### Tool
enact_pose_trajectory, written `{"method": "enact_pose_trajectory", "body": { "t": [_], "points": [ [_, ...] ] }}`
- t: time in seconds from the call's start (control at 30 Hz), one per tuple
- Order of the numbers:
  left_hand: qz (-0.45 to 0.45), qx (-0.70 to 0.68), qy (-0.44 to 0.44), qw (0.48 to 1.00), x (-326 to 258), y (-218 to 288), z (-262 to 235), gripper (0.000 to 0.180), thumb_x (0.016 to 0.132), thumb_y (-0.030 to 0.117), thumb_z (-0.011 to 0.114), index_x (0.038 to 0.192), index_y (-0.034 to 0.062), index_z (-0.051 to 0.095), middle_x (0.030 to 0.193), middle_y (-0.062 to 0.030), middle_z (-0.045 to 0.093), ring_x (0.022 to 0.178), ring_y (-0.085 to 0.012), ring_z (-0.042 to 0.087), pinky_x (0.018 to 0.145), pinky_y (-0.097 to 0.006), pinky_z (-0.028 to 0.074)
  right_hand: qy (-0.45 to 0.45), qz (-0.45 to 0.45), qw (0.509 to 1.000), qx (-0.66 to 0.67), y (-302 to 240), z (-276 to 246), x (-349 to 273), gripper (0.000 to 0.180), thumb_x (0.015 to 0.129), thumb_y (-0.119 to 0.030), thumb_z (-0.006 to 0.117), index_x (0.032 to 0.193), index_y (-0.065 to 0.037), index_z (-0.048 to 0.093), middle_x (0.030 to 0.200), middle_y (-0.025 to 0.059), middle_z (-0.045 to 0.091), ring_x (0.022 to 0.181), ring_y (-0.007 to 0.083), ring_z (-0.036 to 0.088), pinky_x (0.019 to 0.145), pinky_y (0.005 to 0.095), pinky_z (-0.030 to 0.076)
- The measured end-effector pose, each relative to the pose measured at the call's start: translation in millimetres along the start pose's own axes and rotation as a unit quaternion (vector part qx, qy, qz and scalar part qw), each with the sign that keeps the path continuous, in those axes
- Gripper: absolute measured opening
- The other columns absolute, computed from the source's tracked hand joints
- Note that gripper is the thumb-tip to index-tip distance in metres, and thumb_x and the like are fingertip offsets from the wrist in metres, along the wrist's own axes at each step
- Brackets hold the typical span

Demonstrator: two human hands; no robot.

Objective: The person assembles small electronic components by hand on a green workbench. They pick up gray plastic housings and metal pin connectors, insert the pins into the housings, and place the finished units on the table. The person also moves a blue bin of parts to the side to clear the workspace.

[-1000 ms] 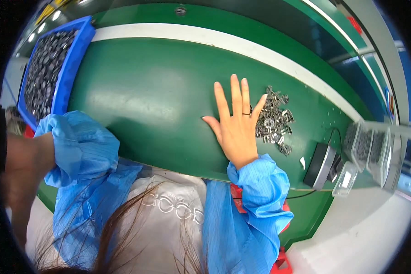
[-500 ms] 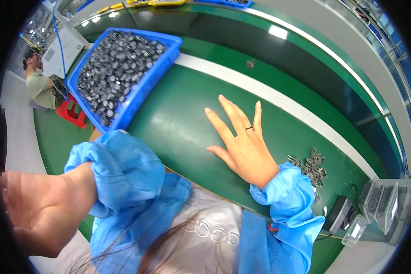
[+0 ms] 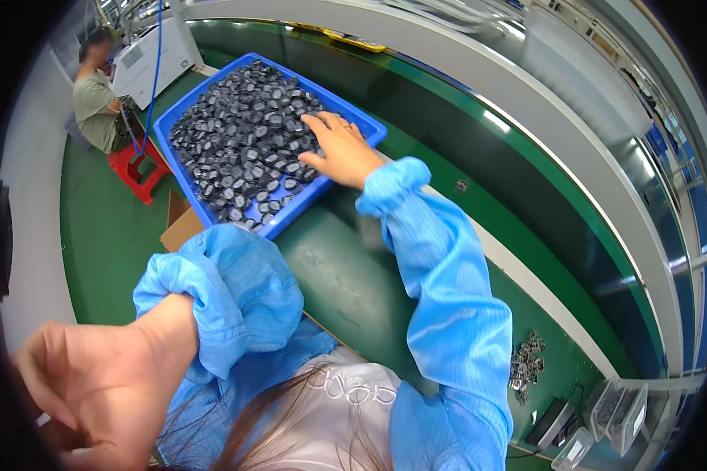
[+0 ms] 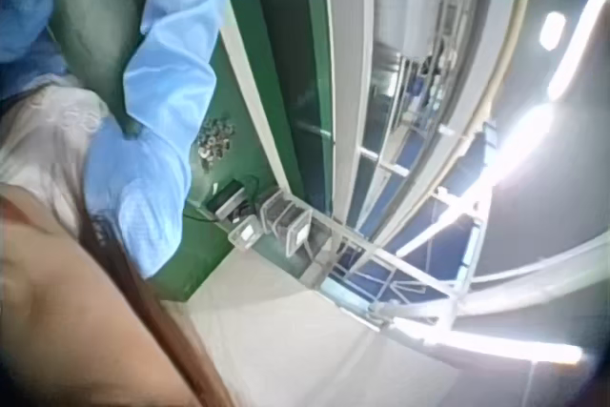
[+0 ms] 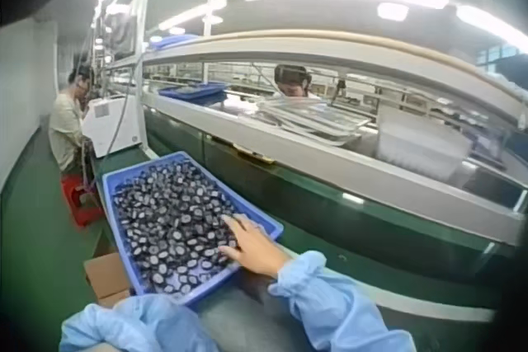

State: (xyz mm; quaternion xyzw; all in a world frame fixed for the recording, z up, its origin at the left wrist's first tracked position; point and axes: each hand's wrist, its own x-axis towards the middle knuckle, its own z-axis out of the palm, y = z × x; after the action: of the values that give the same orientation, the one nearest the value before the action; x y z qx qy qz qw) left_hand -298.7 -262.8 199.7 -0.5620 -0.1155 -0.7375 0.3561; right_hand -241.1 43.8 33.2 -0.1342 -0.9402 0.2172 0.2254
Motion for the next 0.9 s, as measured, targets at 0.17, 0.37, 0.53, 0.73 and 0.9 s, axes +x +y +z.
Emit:
{"method": "enact_pose_trajectory", "body": {
  "t": [0.17, 0.37, 0.53, 0.73, 0.9],
  "points": [
    [0.001, -0.016, 0.036, 0.999, 1.9, 11.1, -11.0, 0.014, 0.082, 0.009, 0.052, 0.087, 0.0098, 0.065, 0.089, 0.0006, 0.064, 0.074, -0.0071, 0.058, 0.069, -0.022, 0.045, -0.034, 0.018, 0.999, -0.016, 51.5, 49.3, 99.7, 0.069, 0.081, -0.04, 0.069, 0.139, -0.012, 0.045, 0.138, 0.0199, 0.046, 0.127, 0.0399, 0.045, 0.104, 0.0513, 0.038],
    [-0.014, -0.061, 0.106, 0.992, 7.7, 9.9, -25.4, 0.014, 0.082, 0.008, 0.049, 0.084, 0.009, 0.063, 0.09, 0.0011, 0.063, 0.072, -0.0055, 0.058, 0.064, -0.021, 0.047, 0.034, 0.104, 0.99, -0.085, 62.4, 95.8, 174.9, 0.055, 0.087, -0.051, 0.059, 0.135, -0.026, 0.053, 0.143, 0.0074, 0.046, 0.137, 0.0353, 0.033, 0.105, 0.0673, 0.026],
    [-0.233, -0.014, 0.142, 0.962, -11.1, -40.8, -52.5, 0.023, 0.091, 0.014, 0.047, 0.104, 0.001, 0.062, 0.098, -0.0088, 0.065, 0.079, -0.0182, 0.061, 0.073, -0.028, 0.049, 0.044, 0.187, 0.971, -0.146, 49.5, 124.9, 165.7, 0.053, 0.094, -0.06, 0.037, 0.137, -0.031, 0.048, 0.145, 0.0092, 0.042, 0.131, 0.047, 0.035, 0.108, 0.0563, 0.03],
    [-0.528, 0.37, -0.215, 0.733, -167.4, -270.6, -131.3, 0.062, 0.08, 0.051, 0.065, 0.121, 0.0054, 0.062, 0.122, -0.0217, 0.061, 0.116, -0.0323, 0.057, 0.098, -0.042, 0.044, -0.028, 0.241, 0.964, -0.105, 60.8, 121.0, 165.8, 0.054, 0.095, -0.058, 0.034, 0.134, -0.024, 0.052, 0.136, 0.0153, 0.047, 0.12, 0.047, 0.048, 0.103, 0.0532, 0.037],
    [-0.719, 0.533, -0.27, 0.355, -276.9, -302.5, -119.2, 0.105, 0.07, 0.081, 0.053, 0.152, 0.0232, 0.023, 0.153, -0.0337, 0.0, 0.137, -0.0607, 0.003, 0.103, -0.073, 0.015, -0.015, 0.336, 0.935, -0.109, 81.0, 107.2, 143.7, 0.061, 0.095, -0.061, 0.026, 0.134, -0.023, 0.052, 0.14, 0.0193, 0.045, 0.123, 0.0478, 0.047, 0.105, 0.0546, 0.035]
  ]
}}
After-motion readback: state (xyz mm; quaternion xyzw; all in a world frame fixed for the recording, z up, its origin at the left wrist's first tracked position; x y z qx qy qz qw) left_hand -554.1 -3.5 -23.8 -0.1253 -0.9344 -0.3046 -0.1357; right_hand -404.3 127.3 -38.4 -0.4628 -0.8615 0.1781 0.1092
